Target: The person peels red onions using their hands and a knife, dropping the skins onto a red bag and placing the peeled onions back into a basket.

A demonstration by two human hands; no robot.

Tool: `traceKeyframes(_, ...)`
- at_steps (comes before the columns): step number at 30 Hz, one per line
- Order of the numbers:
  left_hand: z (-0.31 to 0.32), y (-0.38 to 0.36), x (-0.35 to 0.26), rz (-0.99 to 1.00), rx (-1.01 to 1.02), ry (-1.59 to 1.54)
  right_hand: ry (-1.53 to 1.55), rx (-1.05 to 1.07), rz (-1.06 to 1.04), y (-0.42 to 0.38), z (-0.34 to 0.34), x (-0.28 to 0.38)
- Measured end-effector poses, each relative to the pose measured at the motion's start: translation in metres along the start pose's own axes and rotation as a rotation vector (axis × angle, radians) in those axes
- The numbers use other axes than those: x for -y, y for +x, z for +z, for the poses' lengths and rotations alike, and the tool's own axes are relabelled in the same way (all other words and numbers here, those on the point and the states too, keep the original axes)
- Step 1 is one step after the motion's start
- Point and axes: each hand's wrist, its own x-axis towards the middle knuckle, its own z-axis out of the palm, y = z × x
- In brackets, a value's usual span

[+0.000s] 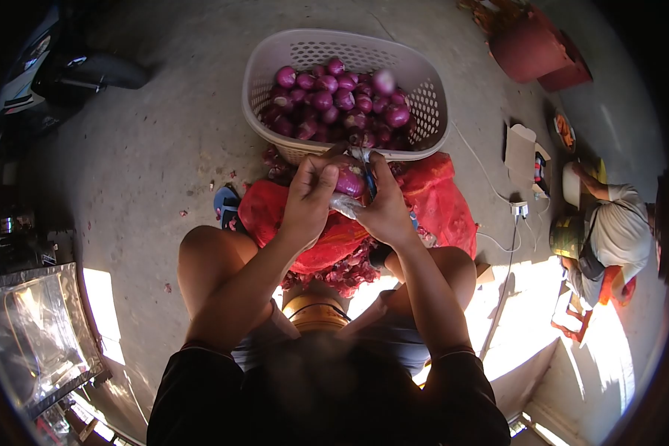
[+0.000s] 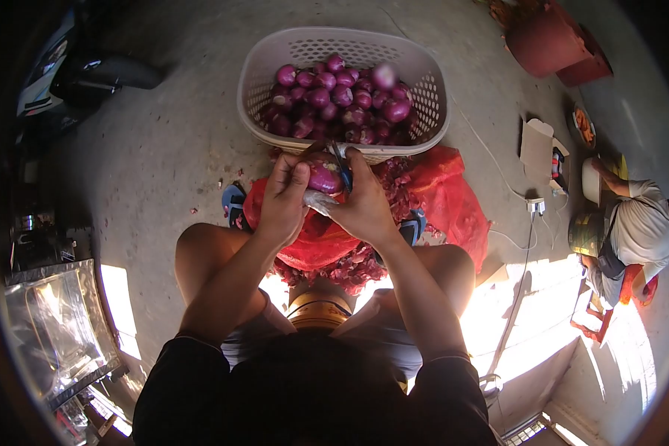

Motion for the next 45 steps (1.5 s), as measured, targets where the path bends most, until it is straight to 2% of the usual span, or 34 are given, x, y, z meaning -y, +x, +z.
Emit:
traceKeyframes(1,0.002,-0.001,-0.002,-0.021,0.011,-0.084,0.0,0.003,-0.002,0.0,0.0,0.0)
traceKeyframes(4,0.006,-0.002,-0.013,-0.07,0.013,-0.258,0.369,-0.085,-0.032,0.007,0.0,-0.001)
traceKeyframes(6,0.006,0.0,-0.02,-0.088,-0.022,-0.277,0.537,-0.099,0.104,0.01,-0.008,0.006)
traceKeyframes(9,-0.006,0.003,-0.011,-0.215,-0.057,0.187,0.74,-0.117,0.183,0.011,-0.012,0.005)
traceKeyframes(10,-0.016,0.002,0.005,-0.154,0.025,0.352,0.735,-0.105,0.233,0.009,-0.014,0.0)
traceKeyframes(13,-0.028,0.004,0.019,-0.57,-0.231,0.427,0.717,-0.084,0.274,0.005,-0.004,-0.014)
traceKeyframes(14,-0.043,0.009,0.028,-0.656,-0.222,0.302,0.727,-0.117,0.254,0.003,0.003,-0.02)
traceKeyframes(17,-0.057,0.026,0.058,-0.725,-0.265,0.0,0.713,-0.12,0.236,0.0,0.012,-0.015)
traceKeyframes(18,-0.044,0.028,0.044,-0.72,-0.126,-0.107,0.723,-0.091,0.238,0.0,0.012,-0.012)
traceKeyframes(22,-0.064,0.074,0.101,-0.413,-0.143,-0.42,0.666,-0.082,0.228,0.001,0.011,-0.009)
traceKeyframes(25,-0.046,0.1,0.116,-0.248,-0.298,-0.59,0.613,-0.097,0.184,0.005,0.007,-0.017)
traceKeyframes(29,-0.051,0.108,0.122,-0.221,-0.386,-0.606,0.617,-0.108,0.196,0.003,0.0,-0.015)
traceKeyframes(33,-0.054,0.114,0.122,-0.2,-0.343,-0.569,0.63,-0.13,0.178,0.003,-0.004,-0.009)
traceKeyframes(34,-0.052,0.116,0.123,-0.217,-0.424,-0.543,0.635,-0.133,0.175,0.003,-0.005,-0.011)
traceKeyframes(37,-0.037,0.113,0.104,-0.185,-0.405,-0.476,0.662,-0.148,0.161,0.0,-0.002,-0.01)
traceKeyframes(41,-0.048,0.113,0.104,-0.221,-0.334,-0.412,0.751,-0.192,0.205,-0.002,-0.006,-0.007)
traceKeyframes(43,-0.047,0.109,0.094,-0.26,-0.349,-0.355,0.727,-0.254,0.238,-0.003,-0.012,-0.008)
traceKeyframes(45,-0.051,0.111,0.094,-0.284,-0.384,-0.327,0.629,-0.49,0.123,0.005,-0.017,-0.029)
